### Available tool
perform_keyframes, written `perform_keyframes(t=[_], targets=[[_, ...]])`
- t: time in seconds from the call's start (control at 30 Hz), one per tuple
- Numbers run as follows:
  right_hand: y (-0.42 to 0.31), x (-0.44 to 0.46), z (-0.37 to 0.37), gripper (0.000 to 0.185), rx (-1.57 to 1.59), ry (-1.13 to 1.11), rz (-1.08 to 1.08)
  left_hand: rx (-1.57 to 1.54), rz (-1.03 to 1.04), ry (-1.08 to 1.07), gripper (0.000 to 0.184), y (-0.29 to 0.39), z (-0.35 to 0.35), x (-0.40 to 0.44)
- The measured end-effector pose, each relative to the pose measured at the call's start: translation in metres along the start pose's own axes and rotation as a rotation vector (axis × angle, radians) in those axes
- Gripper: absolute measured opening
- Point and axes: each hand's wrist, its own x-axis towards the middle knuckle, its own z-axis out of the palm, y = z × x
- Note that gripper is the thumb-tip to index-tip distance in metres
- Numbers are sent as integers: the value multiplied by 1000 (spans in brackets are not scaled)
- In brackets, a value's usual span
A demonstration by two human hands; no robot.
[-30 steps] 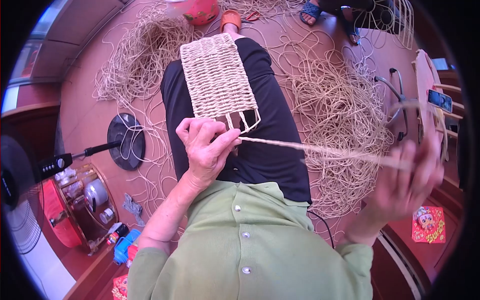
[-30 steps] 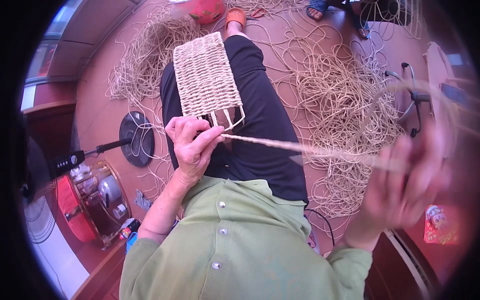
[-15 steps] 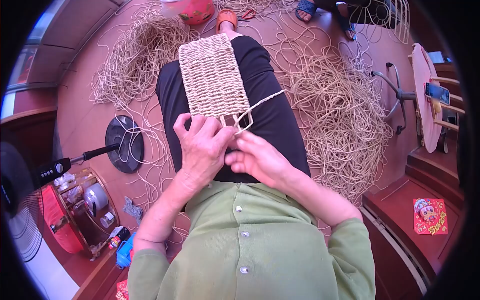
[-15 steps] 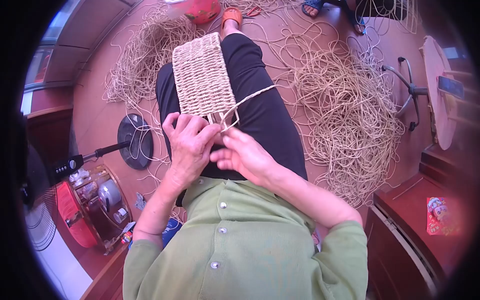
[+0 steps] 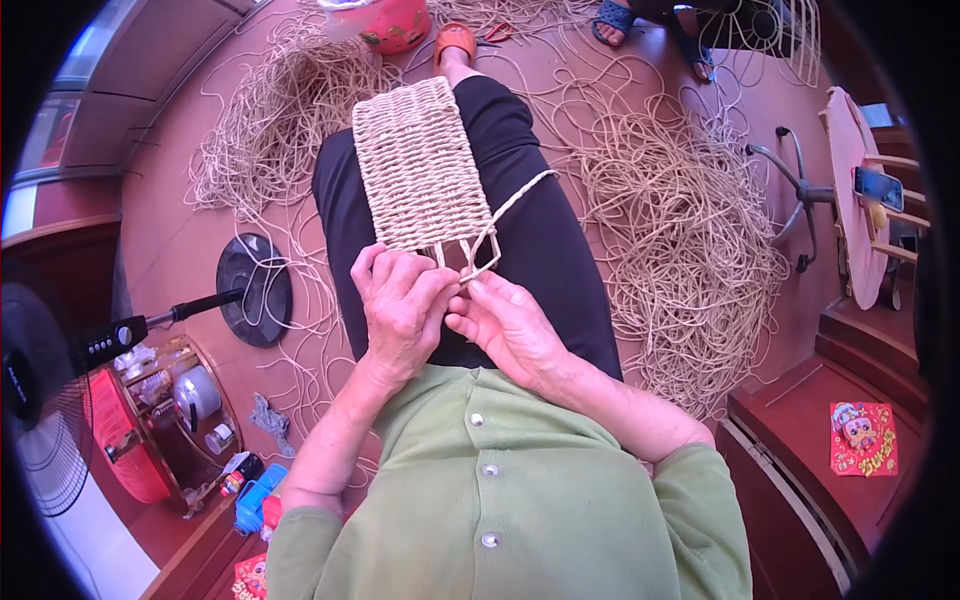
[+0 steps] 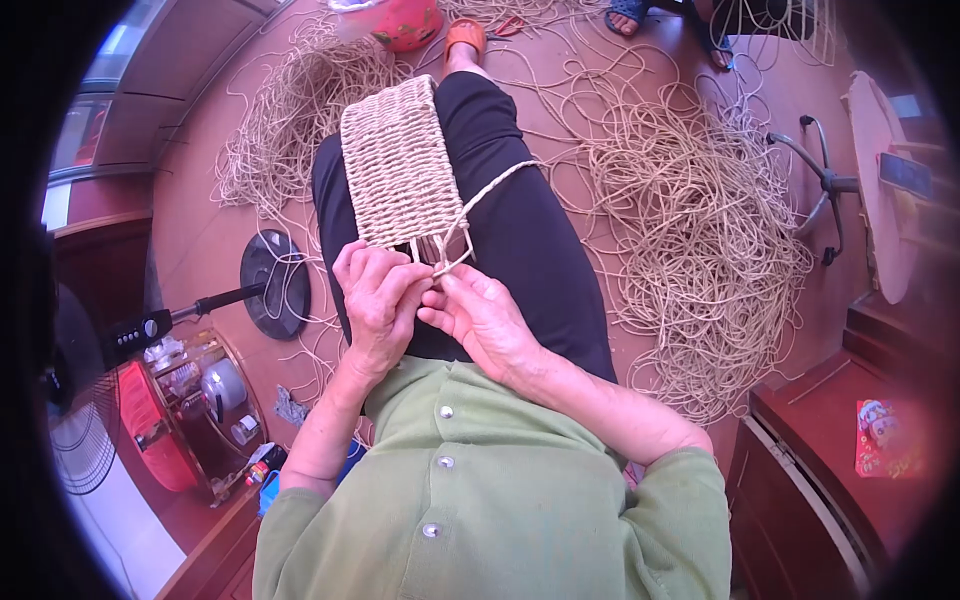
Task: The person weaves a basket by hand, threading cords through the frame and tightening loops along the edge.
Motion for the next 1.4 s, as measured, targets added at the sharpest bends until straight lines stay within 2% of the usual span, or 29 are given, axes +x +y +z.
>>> perform_keyframes(t=[0.1,0.23,0.33,0.37,0.47,0.5,0.57,0.63,0.7,0.77,0.83,0.87,0.9,0.93,0.97,1.0,1.03,1.07,1.13,1.23,1.4], targets=[[7,-8,-1,21,-109,48,9,-33,3,36,17,-3,4,-1],[-1,-12,0,21,-3,-46,21,-33,74,-23,21,-3,-7,10],[-5,-27,7,21,20,-94,1,-84,105,34,21,-3,0,6],[-10,-34,13,17,-38,-81,-35,-90,106,60,23,-5,4,3],[-34,-76,35,21,-301,-128,-161,-80,87,115,27,-13,12,-2],[-55,-100,40,22,-616,-32,-269,-84,80,138,26,-15,13,-2],[-104,-136,67,24,-846,0,-673,-91,83,169,25,-14,18,-2],[-147,-166,89,19,-788,-22,-1023,-112,86,178,22,-10,16,-1],[-183,-180,102,15,-780,-63,-1244,-122,75,200,19,-13,19,-2],[-220,-169,104,14,-981,22,-1412,-146,36,234,18,-10,23,1],[-247,-138,91,17,-1755,454,-1457,-188,-49,284,17,0,24,1],[-242,-122,82,19,-2105,620,-1412,-179,-15,294,17,-1,25,1],[-223,-110,76,22,-2253,602,-1317,-166,11,308,17,-2,28,-1],[-196,-100,71,25,-2266,465,-1194,-148,27,323,17,-3,29,-3],[-164,-91,67,28,-2091,217,-940,-118,37,310,18,-2,28,-4],[-134,-80,61,24,-1706,73,-419,-96,18,289,19,-2,27,-5],[-104,-64,35,27,-1269,-127,-171,-72,6,262,20,-2,25,-4],[-70,-56,19,32,-825,-113,8,-49,-1,229,20,-3,23,-4],[-31,-34,10,36,-600,-36,74,-25,-49,123,19,-2,17,-5],[-12,3,-5,36,-248,-14,71,-30,-90,-10,14,2,6,4],[-10,16,-8,28,15,-169,43,-14,-100,-33,11,5,5,10]])
